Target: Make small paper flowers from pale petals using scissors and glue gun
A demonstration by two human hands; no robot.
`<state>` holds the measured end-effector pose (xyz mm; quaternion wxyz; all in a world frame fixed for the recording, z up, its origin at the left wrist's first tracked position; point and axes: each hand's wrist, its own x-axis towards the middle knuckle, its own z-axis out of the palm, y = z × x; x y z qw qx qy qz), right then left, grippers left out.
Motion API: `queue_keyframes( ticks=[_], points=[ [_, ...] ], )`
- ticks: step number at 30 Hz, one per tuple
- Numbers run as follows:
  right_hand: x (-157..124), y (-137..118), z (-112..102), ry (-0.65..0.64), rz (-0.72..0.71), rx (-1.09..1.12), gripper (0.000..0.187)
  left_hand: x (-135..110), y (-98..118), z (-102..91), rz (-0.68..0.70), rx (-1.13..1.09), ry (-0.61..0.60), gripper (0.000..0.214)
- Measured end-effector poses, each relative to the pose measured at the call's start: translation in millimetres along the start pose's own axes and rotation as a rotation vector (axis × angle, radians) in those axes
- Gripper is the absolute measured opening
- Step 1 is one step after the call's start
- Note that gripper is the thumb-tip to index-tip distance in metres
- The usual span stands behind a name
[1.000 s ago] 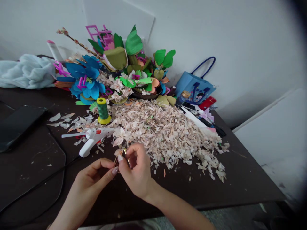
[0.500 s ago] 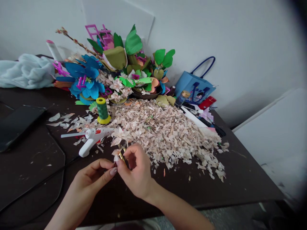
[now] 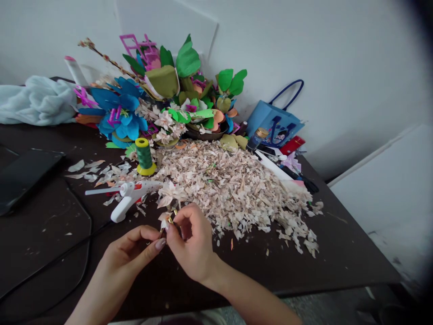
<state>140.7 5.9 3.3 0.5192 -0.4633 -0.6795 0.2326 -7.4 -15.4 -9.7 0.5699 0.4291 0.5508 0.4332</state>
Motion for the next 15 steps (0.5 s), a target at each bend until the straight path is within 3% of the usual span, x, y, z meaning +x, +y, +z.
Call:
queue_keyframes(
  ticks=[9, 15],
  points=[
    [-1.8, 0.7, 1.9, 0.007, -0.116, -0.034, 0.014, -1.8, 3.7, 3.1, 0.06, 0.052, 0.027, 0.024],
    [-7.9, 0.3, 4.1, 0.003, 0.039, 0.025, 0.017, -5.5, 1.8, 10.4, 0.126, 0.037, 0.113, 0.019]
  ],
)
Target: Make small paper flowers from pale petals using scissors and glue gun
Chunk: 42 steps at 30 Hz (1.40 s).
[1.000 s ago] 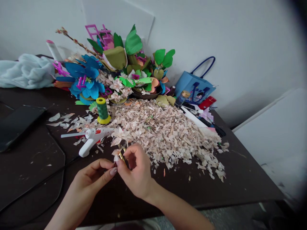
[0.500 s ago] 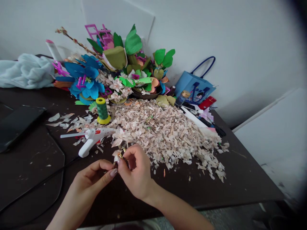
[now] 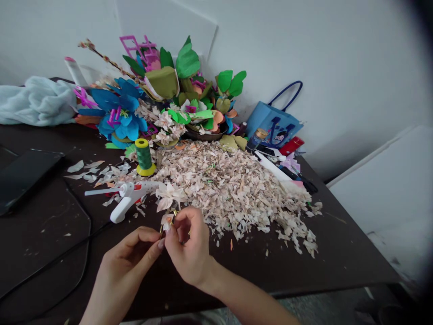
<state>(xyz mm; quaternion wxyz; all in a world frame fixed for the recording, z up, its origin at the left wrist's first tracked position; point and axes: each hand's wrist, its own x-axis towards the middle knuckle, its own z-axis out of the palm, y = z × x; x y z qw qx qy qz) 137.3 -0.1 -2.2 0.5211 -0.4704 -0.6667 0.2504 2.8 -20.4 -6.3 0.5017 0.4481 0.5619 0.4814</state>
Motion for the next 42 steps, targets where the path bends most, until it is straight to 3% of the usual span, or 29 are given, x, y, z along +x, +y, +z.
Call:
queue_keyframes(
  ticks=[6, 17, 24, 33, 39, 42],
  points=[
    [1.9, 0.0, -2.7, -0.046, -0.017, -0.013, 0.006, -2.3, 1.0, 1.9, 0.026, 0.034, 0.028, 0.015],
    [2.7, -1.2, -2.9, -0.031, -0.095, -0.073, 0.005, -2.5, 0.4, 0.3, 0.049, 0.041, 0.011, 0.016],
    [3.6, -0.3, -10.4, -0.077, 0.12, 0.102, 0.019, 5.7, 6.9, -11.9, -0.114, 0.009, -0.028, 0.027],
    [26.8, 9.1, -26.2, -0.245, 0.456, 0.416, 0.013, 11.0, 4.6, -28.0, -0.257, -0.037, 0.01, 0.043],
    [35.7, 6.5, -16.1, -0.362, 0.473, 0.548, 0.019, 13.9, -0.7, -29.5, -0.308, -0.068, -0.019, 0.044],
    [35.9, 9.3, -13.6, -0.354, 0.438, 0.53, 0.014, 13.8, -2.2, -31.7, -0.301, -0.054, -0.018, 0.043]
  ],
)
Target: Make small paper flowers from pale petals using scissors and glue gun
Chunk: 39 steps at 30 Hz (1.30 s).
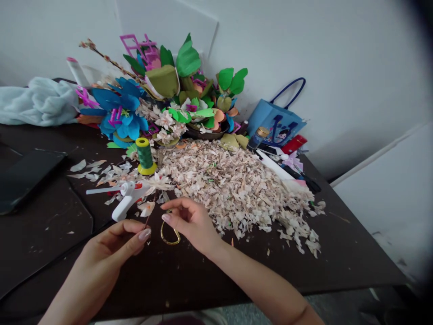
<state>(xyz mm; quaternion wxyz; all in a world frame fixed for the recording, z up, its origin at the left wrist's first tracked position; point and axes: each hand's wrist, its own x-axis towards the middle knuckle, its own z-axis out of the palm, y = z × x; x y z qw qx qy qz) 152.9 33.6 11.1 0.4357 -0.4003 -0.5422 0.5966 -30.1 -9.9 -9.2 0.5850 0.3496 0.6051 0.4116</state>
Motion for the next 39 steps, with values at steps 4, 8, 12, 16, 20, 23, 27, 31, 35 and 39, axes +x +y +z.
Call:
queue_keyframes(
  ticks=[4, 8, 12, 16, 20, 23, 27, 31, 35, 39],
  points=[
    [-1.7, 9.8, -8.8, 0.064, -0.082, 0.053, 0.021, -2.1, 0.5, -3.9, 0.024, 0.082, 0.039, 0.044],
    [-4.9, 20.0, -20.2, -0.058, -0.017, 0.283, 0.025, -4.8, 3.0, -3.3, 0.055, 0.18, 0.023, 0.042],
    [-8.4, 25.5, -27.6, 0.02, -0.013, 0.197, 0.022, -6.5, 8.4, 3.0, 0.148, 0.253, 0.101, 0.04],
    [-15.3, 28.8, -29.5, 0.006, -0.007, 0.108, 0.02, -9.7, 13.3, 10.3, 0.173, 0.269, 0.107, 0.038],
    [-21.4, 31.5, -27.7, 0.073, -0.149, -0.103, 0.027, -14.6, 10.0, 14.2, 0.122, 0.235, 0.068, 0.039],
    [-23.1, 32.9, -27.2, 0.174, -0.267, -0.214, 0.025, -17.5, 5.4, 13.9, 0.112, 0.224, 0.046, 0.041],
    [-23.5, 35.5, -29.4, 0.267, -0.278, -0.184, 0.013, -20.7, 4.9, 11.7, 0.074, 0.244, 0.034, 0.04],
    [-22.7, 36.2, -31.7, 0.285, -0.261, -0.148, 0.013, -21.9, 9.4, 13.5, 0.069, 0.244, 0.028, 0.041],
    [-23.1, 34.4, -29.2, 0.176, -0.21, -0.107, 0.016, -19.8, 11.7, 19.0, 0.123, 0.26, 0.029, 0.041],
    [-24.2, 33.5, -23.1, 0.063, -0.046, 0.039, 0.026, -17.6, 9.9, 23.7, 0.126, 0.275, 0.002, 0.039]
  ],
)
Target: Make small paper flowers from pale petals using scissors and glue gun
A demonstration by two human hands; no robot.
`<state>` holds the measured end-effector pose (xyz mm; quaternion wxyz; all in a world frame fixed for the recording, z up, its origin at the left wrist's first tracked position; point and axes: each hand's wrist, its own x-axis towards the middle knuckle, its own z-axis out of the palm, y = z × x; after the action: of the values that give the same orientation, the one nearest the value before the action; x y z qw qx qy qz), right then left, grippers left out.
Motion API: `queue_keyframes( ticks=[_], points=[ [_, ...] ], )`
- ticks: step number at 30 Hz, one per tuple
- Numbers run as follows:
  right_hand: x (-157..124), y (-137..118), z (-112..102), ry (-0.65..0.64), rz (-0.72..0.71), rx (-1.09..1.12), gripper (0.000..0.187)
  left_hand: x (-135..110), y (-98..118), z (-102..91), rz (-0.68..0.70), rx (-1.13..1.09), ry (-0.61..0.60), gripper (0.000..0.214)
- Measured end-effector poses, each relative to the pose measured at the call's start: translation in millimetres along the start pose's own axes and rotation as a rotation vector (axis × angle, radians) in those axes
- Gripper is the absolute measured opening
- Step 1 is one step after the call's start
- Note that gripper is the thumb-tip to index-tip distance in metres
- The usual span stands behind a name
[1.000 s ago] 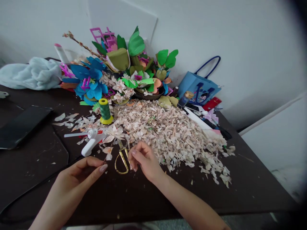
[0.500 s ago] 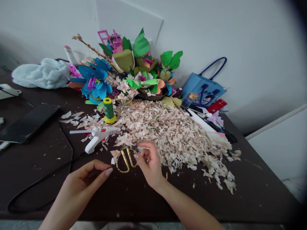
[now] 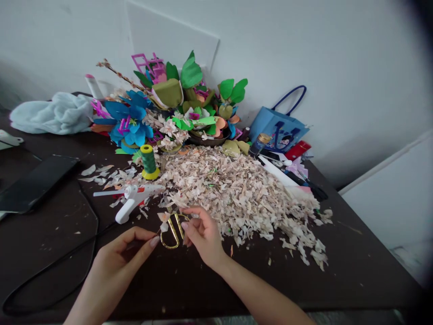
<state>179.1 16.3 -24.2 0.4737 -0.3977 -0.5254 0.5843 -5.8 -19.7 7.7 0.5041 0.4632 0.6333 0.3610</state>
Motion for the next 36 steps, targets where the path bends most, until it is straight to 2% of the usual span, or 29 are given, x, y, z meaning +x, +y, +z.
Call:
queue_keyframes(
  ticks=[4, 8, 13, 17, 23, 27, 31, 36],
  points=[
    [-0.8, 0.4, 6.2, -0.095, 0.123, 0.098, 0.042, 0.7, -6.9, 5.1, 0.025, -0.004, -0.039, 0.036],
    [-2.9, 1.8, 11.4, -0.138, 0.137, 0.132, 0.043, 0.3, -13.5, 11.1, 0.102, -0.005, -0.04, 0.031],
    [-5.2, 3.2, 14.4, -0.13, 0.123, 0.148, 0.036, -2.9, -13.0, 17.2, 0.158, 0.049, 0.01, 0.027],
    [-5.0, 2.8, 15.9, -0.1, 0.16, 0.178, 0.039, -3.4, -10.3, 20.8, 0.169, 0.047, -0.01, 0.026],
    [-4.3, 0.5, 17.4, -0.056, 0.144, 0.173, 0.036, 0.0, -10.6, 22.8, 0.153, 0.042, -0.033, 0.026],
    [-3.4, -0.6, 18.7, -0.036, 0.146, 0.163, 0.035, 1.5, -12.9, 21.8, 0.202, 0.088, -0.049, 0.022],
    [-3.9, 1.0, 20.0, -0.055, 0.178, 0.161, 0.035, 4.0, -14.9, 19.8, 0.167, 0.072, -0.078, 0.024],
    [-5.3, 5.7, 19.4, -0.175, 0.181, 0.219, 0.036, 10.3, -10.3, 10.7, 0.088, -0.063, -0.135, 0.027]
  ],
)
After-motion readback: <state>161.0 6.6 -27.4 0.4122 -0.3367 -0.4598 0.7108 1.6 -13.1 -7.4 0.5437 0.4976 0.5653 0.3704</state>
